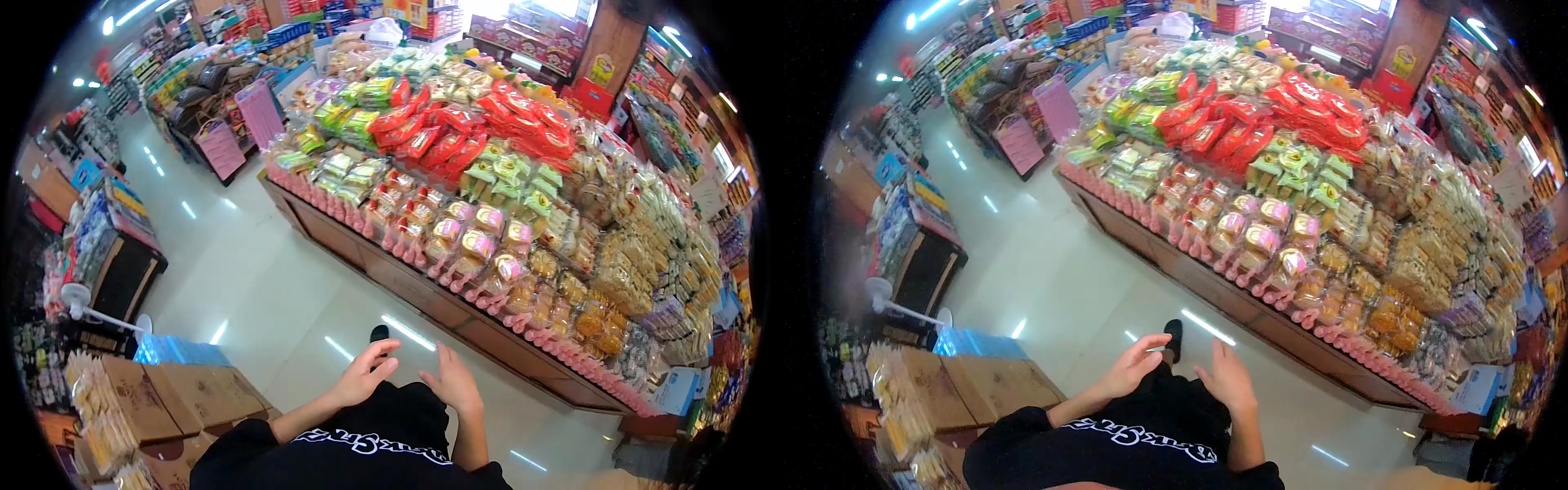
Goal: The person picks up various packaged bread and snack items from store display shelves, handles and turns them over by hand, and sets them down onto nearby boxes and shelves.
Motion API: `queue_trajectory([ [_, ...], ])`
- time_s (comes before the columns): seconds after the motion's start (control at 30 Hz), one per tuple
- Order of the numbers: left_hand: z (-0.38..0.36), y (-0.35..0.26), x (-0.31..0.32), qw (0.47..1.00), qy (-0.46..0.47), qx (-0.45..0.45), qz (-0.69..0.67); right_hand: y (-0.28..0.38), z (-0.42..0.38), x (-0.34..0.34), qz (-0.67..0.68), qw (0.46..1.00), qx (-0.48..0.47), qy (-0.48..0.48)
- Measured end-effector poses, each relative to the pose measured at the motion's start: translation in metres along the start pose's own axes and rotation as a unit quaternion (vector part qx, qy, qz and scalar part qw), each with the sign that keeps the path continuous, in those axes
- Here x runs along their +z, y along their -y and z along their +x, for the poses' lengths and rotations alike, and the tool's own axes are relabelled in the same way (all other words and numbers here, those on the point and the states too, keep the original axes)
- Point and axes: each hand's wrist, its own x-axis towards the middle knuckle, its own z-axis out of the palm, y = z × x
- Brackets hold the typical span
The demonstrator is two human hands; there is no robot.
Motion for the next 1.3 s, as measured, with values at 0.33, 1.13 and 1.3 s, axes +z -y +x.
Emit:
queue_trajectory([
  [0.33,0.112,-0.023,-0.068,1.000,0.012,0.003,-0.005,-0.003,0.086,-0.065,-0.053,0.987,0.150,-0.025],
  [1.13,0.401,-0.006,0.088,0.979,0.144,-0.137,0.037,-0.157,0.205,-0.160,0.023,0.936,0.189,-0.296],
  [1.3,0.447,0.024,0.139,0.975,0.102,-0.035,0.193,-0.222,0.241,-0.150,0.027,0.927,0.105,-0.360],
])
